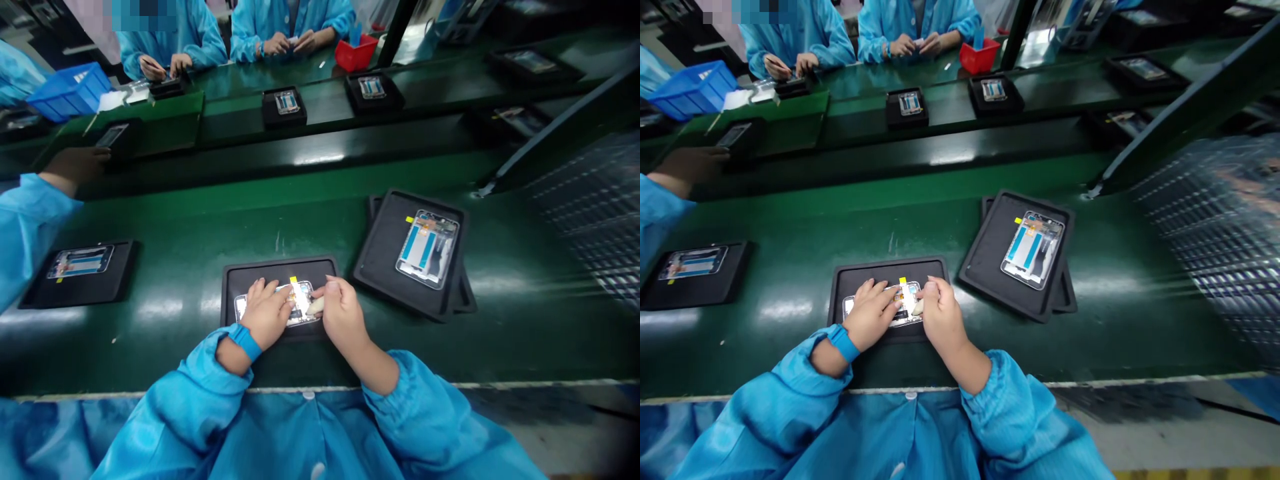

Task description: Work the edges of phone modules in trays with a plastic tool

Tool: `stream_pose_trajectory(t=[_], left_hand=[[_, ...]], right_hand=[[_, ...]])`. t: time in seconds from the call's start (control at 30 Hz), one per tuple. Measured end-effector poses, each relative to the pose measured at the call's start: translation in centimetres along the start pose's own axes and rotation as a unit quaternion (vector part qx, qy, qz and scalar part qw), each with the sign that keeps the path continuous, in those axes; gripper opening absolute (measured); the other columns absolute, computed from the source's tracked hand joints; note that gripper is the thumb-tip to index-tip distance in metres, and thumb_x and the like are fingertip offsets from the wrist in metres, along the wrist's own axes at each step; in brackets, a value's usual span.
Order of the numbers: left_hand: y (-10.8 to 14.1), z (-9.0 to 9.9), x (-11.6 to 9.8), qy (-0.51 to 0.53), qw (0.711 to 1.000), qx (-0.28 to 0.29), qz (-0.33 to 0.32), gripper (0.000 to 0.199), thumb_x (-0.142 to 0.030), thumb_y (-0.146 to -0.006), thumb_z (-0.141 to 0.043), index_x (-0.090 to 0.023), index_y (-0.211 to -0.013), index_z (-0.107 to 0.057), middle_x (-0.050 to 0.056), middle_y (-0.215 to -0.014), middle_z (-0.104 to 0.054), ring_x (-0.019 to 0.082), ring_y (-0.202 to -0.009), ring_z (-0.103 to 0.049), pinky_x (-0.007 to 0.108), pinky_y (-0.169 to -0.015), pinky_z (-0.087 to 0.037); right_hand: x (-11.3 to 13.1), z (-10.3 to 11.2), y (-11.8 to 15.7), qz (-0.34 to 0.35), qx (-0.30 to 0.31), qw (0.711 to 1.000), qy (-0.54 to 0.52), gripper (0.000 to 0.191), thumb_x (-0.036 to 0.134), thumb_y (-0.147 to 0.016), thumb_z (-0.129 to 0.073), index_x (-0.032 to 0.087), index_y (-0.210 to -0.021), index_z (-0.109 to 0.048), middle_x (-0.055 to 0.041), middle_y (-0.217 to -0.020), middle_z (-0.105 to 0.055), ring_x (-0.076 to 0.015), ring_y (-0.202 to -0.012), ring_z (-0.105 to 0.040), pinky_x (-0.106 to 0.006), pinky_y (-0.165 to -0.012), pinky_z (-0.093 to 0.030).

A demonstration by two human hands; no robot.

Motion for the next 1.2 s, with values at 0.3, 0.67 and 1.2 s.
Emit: stream_pose_trajectory(t=[0.3, 0.67, 1.2], left_hand=[[-0.6, -0.1, 0.1, 0.011, 1.0, 0.008, 0.003, 0.02, -0.032, -0.079, -0.049, -0.03, -0.09, -0.065, 0.006, -0.11, -0.056, 0.031, -0.11, -0.042, 0.054, -0.09, -0.032], [-1.0, 0.2, 1.3, 0.027, 0.997, 0.068, -0.041, 0.013, -0.023, -0.076, -0.051, -0.022, -0.076, -0.064, 0.004, -0.106, -0.06, 0.026, -0.109, -0.046, 0.048, -0.093, -0.034], [0.7, 1.1, -1.2, -0.069, 0.984, -0.127, -0.105, 0.018, -0.02, -0.081, -0.047, -0.019, -0.089, -0.062, 0.006, -0.088, -0.061, 0.025, -0.094, -0.051, 0.042, -0.085, -0.041]], right_hand=[[0.0, -0.1, -0.1, -0.004, 0.002, 1.0, 0.013, 0.039, 0.049, -0.083, -0.035, 0.018, -0.101, -0.049, -0.0028, -0.074, -0.063, -0.0137, -0.053, -0.056, -0.029, -0.057, -0.047], [0.7, -0.4, -0.4, -0.008, 0.011, 1.0, -0.028, 0.042, 0.054, -0.081, -0.035, 0.018, -0.096, -0.05, -0.0013, -0.064, -0.061, -0.0147, -0.051, -0.057, -0.028, -0.052, -0.047], [2.3, -2.0, -1.4, 0.109, -0.041, 0.993, -0.025, 0.031, 0.043, -0.085, -0.036, 0.019, -0.097, -0.049, -0.0025, -0.072, -0.062, -0.0158, -0.068, -0.06, -0.031, -0.066, -0.049]])
Point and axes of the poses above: each hand's wrist, its own y-axis away from the middle knuckle, its own z-axis out of the back of the hand, x = y × z, the point moved 8 cm from there along -y, towards the middle knuckle
